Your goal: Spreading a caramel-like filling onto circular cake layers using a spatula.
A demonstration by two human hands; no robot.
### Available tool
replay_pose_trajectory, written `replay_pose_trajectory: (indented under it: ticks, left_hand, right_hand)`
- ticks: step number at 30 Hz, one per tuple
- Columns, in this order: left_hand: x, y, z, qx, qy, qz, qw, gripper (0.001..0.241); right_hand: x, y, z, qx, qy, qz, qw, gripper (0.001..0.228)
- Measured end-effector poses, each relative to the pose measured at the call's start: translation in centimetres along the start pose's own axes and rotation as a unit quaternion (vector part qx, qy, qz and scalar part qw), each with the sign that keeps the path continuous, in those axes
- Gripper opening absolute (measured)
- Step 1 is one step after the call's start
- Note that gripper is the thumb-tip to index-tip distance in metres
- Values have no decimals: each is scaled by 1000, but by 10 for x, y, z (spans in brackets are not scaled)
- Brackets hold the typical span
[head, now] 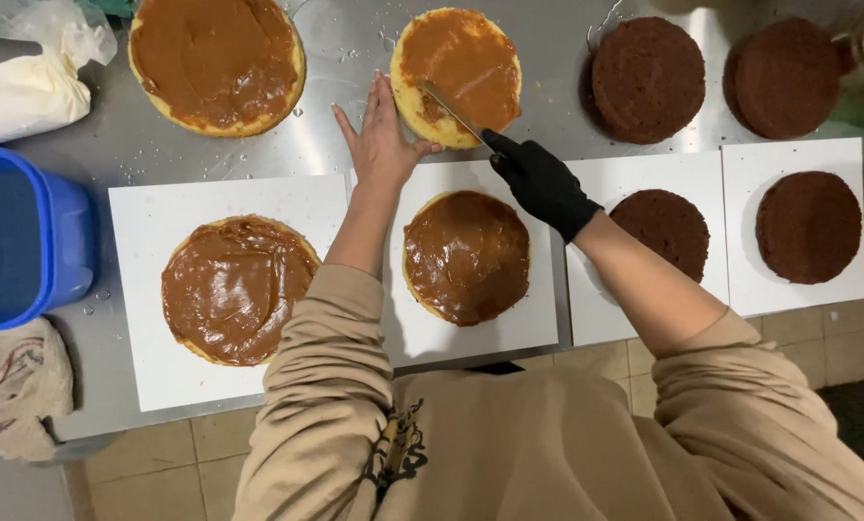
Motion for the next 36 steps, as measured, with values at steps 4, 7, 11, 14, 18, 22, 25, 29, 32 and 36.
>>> replay_pose_trajectory:
  ticks: [4, 7, 11, 14, 18, 22, 25, 29, 32, 36]
  left_hand:
    - [3, -1, 1, -3, -14, -16, 1000, 151]
    - [2, -8, 6, -1, -2, 0, 1000, 151]
    - [4, -6, 5, -9, 26, 31, 999, 150]
    - [5, -9, 7, 9, -9, -10, 1000, 152]
    - [6, -10, 8, 12, -1, 5, 1000, 147]
    - [0, -2, 2, 4, -12, -8, 1000, 150]
    - [-2, -1, 3, -8, 2, 9, 1000, 149]
    - [5, -2, 1, 13, 13, 14, 1000, 152]
    - [-2, -1, 4, 20, -7, -2, 1000, 152]
    - [0, 3, 0, 7, -1, -2, 1000, 150]
  right_hand:
    - [1, -27, -13, -58, -15, 1, 998, 57]
    - [-5, -25, -13, -131, -22, -12, 991, 57]
    - [-19, -17, -17, -150, -72, 5, 986, 58]
    - [-32, 4, -2, -167, -51, -13, 984, 58]
    - [-54, 25, -7, -163, -28, -15, 986, 58]
    - [-75, 47, -11, -174, 43, -60, 982, 58]
    - [-60, 49, -4, -86, 20, 22, 996, 54]
    - [-42, 40, 16, -85, -21, 24, 996, 56]
    - [-57, 26, 9, -77, -33, 3, 996, 59]
    - [-76, 41, 3, -127, -46, -27, 990, 60]
Point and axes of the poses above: each hand's wrist, its own x-axis towards the middle knuckle, its own z-axis out of the palm, y = z × x, the point moved 1 cm from there along x, towards the middle knuckle, and after that the axes turned 13 degrees about -x, right-handed, at the moved point
